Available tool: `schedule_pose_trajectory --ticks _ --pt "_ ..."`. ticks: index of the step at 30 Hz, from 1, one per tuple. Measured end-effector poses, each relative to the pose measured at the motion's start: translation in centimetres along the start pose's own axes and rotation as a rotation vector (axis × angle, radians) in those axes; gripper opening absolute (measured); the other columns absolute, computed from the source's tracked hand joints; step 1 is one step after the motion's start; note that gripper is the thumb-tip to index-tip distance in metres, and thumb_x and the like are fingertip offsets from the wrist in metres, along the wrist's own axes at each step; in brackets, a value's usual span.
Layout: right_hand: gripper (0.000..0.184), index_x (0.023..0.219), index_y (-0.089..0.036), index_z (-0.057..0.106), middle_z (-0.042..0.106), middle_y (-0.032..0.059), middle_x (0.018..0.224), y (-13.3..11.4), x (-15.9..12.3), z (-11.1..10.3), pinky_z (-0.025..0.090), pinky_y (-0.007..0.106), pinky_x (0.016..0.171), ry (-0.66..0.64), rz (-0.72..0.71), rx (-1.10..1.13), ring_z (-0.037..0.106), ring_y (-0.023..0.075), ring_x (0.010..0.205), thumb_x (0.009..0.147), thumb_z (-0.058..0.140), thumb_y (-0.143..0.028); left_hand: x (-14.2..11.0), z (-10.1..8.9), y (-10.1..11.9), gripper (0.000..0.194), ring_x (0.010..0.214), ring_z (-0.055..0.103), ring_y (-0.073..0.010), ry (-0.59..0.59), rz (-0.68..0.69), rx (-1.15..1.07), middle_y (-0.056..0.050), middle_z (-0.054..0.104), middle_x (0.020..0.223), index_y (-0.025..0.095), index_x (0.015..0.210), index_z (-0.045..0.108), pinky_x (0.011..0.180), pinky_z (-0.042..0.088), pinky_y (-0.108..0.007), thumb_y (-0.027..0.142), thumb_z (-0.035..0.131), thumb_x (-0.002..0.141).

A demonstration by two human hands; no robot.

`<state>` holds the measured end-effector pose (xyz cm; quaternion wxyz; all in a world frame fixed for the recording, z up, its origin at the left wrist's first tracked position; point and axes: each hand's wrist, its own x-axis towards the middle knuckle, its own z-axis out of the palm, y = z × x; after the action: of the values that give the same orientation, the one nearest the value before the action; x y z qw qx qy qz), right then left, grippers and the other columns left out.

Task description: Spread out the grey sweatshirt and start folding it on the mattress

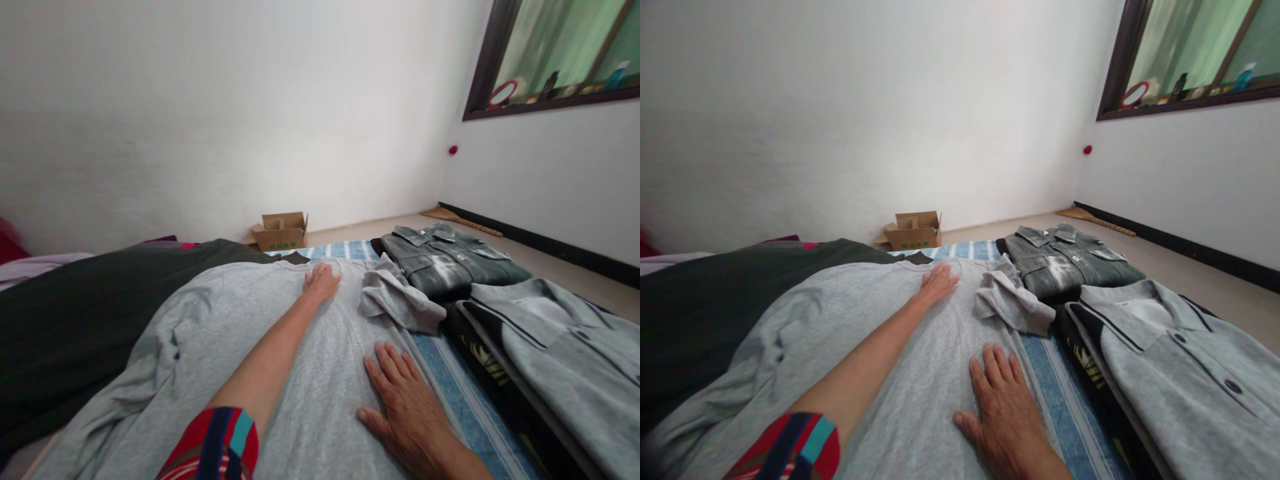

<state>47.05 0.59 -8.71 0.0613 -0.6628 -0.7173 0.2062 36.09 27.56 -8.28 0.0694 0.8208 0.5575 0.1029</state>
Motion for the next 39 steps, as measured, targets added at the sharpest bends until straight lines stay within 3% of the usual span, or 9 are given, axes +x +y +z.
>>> schedule_pose_trajectory --ticks 3,6,11,16,19,22,26,32,39 --pt "0.074 0.144 -0.018 0.03 0.015 0.0129 0.152 0.1 0.0 0.2 0.007 0.048 0.113 0.04 -0.017 0.003 0.005 0.0284 0.141 0.087 0.036 -0.064 -1.3 -0.6 3.3 0.041 0.127 0.042 -0.0233 0.002 0.204 -0.075 -0.008 0.05 0.136 0.021 0.128 0.05 0.107 0.029 -0.036 0.034 0.043 0.09" --pt "0.073 0.144 -0.018 0.03 0.015 0.0123 0.153 0.3 0.0 0.5 0.007 0.048 0.112 0.067 -0.029 0.009 0.006 0.0283 0.141 0.087 0.035 -0.064 -3.2 -1.2 6.5 0.053 0.128 0.041 -0.0219 -0.009 0.406 -0.172 -0.008 0.048 0.137 0.018 0.134 0.044 0.108 0.029 -0.031 0.025 0.05 0.082" --pt "0.075 0.144 -0.019 0.03 0.016 0.0118 0.153 0.3 -0.1 0.3 0.008 0.048 0.112 0.064 -0.045 0.017 0.007 0.0281 0.141 0.087 0.032 -0.066 -6.3 -1.5 9.8 0.089 0.138 0.017 -0.0359 -0.116 0.622 -0.175 -0.017 0.02 0.152 0.018 0.143 0.029 0.109 0.022 -0.053 0.023 0.069 0.063" --pt "0.073 0.143 -0.017 0.033 0.02 0.0128 0.152 0.1 -0.3 0.2 0.01 0.048 0.112 0.097 -0.06 0.015 0.011 0.0294 0.14 0.087 0.036 -0.064 -7.5 -0.8 11.8 0.07 0.139 0.011 -0.0381 -0.084 0.513 -0.042 -0.018 0.012 0.153 0.018 0.133 0.042 0.103 0.026 -0.06 0.019 0.066 0.067" --pt "0.068 0.141 -0.016 0.038 0.025 0.0137 0.15 0.2 -0.3 0.5 0.013 0.047 0.112 0.141 -0.072 0.009 0.016 0.0301 0.139 0.087 0.042 -0.057 -7.4 -0.4 12.6 0.039 0.135 0.024 -0.0353 -0.038 0.455 -0.06 -0.02 0.028 0.146 0.013 0.111 0.059 0.103 0.032 -0.053 0.011 0.057 0.071" --pt "0.055 0.135 -0.013 0.047 0.035 0.0155 0.146 0.4 -0.2 0.5 0.022 0.045 0.109 0.25 -0.028 -0.036 0.026 0.0314 0.136 0.088 0.046 -0.042 -6.9 -0.5 12.8 0.026 0.116 0.05 -0.0285 0.044 0.333 -0.293 -0.017 0.054 0.122 0.015 0.091 0.064 0.096 0.041 -0.039 0.006 0.053 0.07" --pt "0.043 0.124 -0.009 0.055 0.054 0.02 0.124 0.6 -0.7 -0.9 0.038 0.045 0.096 0.355 0.144 -0.14 0.047 0.0346 0.118 0.088 0.045 -0.029 -5.3 -1.6 11.3 0.012 0.091 0.059 -0.0235 0.148 0.171 -0.521 -0.008 0.065 0.087 0.017 0.074 0.063 0.083 0.044 -0.032 0.01 0.054 0.071" --pt "0.024 0.1 -0.016 0.059 0.066 0.0147 0.093 1.9 -2.0 -2.7 0.045 0.038 0.072 0.228 0.383 -0.072 0.063 0.0313 0.089 0.086 0.047 -0.032 -4.0 -3.4 7.2 0.006 0.07 0.056 -0.0164 0.249 0.001 -0.754 0.0 0.06 0.065 0.016 0.065 0.06 0.064 0.042 -0.025 0.019 0.057 0.07" --pt "0.018 0.083 -0.018 0.061 0.069 0.0117 0.083 4.1 -3.4 -1.1 0.042 0.032 0.064 0.13 0.329 0.155 0.066 0.0273 0.081 0.077 0.052 -0.032 -4.9 -3.4 5.5 0.009 0.059 0.056 -0.013 0.062 -0.037 -1.081 0.002 0.059 0.06 0.014 0.065 0.061 0.057 0.043 -0.023 0.012 0.061 0.056"
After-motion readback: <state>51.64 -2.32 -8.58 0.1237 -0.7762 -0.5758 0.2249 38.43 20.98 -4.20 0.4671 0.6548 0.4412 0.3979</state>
